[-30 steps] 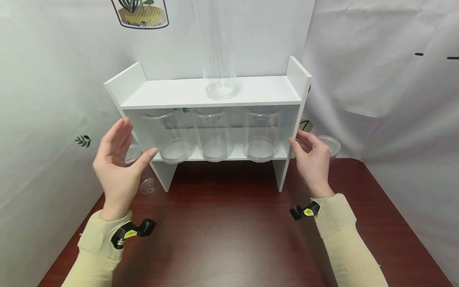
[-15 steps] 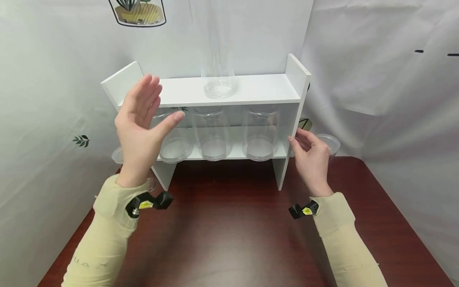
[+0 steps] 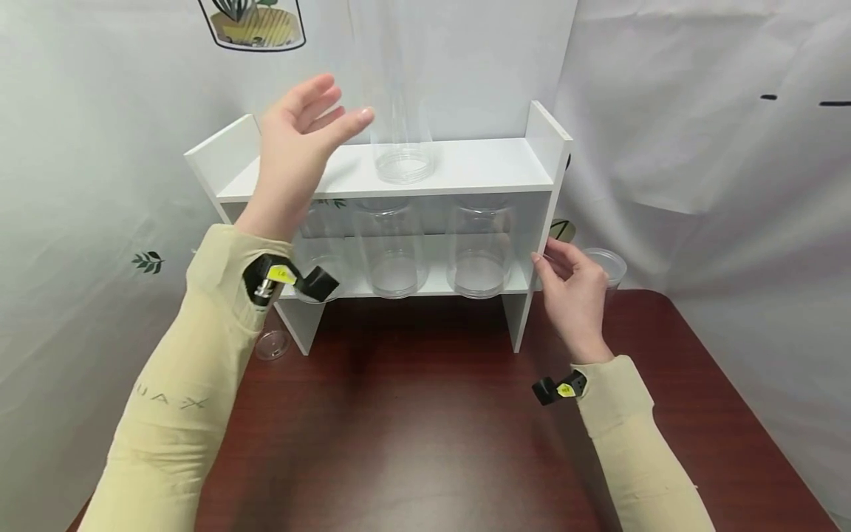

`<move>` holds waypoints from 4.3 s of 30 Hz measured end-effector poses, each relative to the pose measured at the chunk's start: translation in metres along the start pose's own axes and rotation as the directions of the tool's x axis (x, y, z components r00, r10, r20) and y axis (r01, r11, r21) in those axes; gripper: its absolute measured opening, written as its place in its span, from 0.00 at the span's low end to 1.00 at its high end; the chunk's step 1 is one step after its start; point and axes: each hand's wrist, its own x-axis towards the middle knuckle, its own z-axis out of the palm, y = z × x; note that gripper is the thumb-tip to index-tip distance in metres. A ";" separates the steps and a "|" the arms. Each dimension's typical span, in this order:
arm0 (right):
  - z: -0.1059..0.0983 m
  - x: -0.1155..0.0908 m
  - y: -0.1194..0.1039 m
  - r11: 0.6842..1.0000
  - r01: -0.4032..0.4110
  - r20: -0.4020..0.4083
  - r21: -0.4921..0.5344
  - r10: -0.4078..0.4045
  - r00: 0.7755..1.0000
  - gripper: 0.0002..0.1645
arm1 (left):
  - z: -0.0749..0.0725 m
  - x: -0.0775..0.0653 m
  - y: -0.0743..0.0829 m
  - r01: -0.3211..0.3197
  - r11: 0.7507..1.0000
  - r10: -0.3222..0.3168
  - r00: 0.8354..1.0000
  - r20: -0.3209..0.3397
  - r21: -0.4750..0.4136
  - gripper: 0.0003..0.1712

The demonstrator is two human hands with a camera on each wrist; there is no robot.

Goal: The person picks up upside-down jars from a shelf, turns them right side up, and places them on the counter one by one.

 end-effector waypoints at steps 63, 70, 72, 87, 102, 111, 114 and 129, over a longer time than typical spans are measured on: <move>0.001 -0.001 0.003 1.000 0.005 -0.002 -0.013 -0.005 1.000 0.19 | 0.012 -0.056 -0.015 -0.081 0.989 0.097 0.987 0.128 -0.125 0.41; 0.002 -0.001 0.003 1.000 0.007 0.004 -0.013 -0.007 1.000 0.19 | 0.007 -0.075 -0.023 -0.088 0.984 0.111 0.983 0.145 -0.157 0.40; 0.002 -0.001 0.002 1.000 0.013 0.007 -0.016 -0.012 1.000 0.20 | 0.005 -0.083 -0.027 -0.100 0.984 0.123 0.981 0.151 -0.148 0.40; 0.001 0.000 0.004 0.999 0.021 0.006 -0.044 -0.021 1.000 0.20 | -0.015 -0.147 -0.072 -0.146 0.987 0.158 0.964 0.212 -0.073 0.40; 0.006 -0.002 0.003 0.999 0.019 -0.013 -0.037 -0.019 1.000 0.20 | -0.025 -0.193 -0.128 -0.001 1.000 -0.005 0.970 0.244 0.022 0.43; -0.002 -0.010 -0.008 0.993 -0.079 0.041 0.092 0.076 0.996 0.25 | -0.021 -0.205 -0.148 0.045 0.998 -0.053 0.971 0.232 0.041 0.40; -0.007 -0.025 -0.034 0.986 0.003 -0.060 0.166 0.007 0.998 0.26 | -0.020 -0.206 -0.149 0.050 0.997 -0.061 0.970 0.237 0.052 0.40; 0.010 -0.083 -0.072 0.720 0.690 0.416 0.081 -0.653 0.633 0.42 | -0.011 -0.209 -0.151 -0.054 0.959 -0.015 0.970 0.241 0.278 0.41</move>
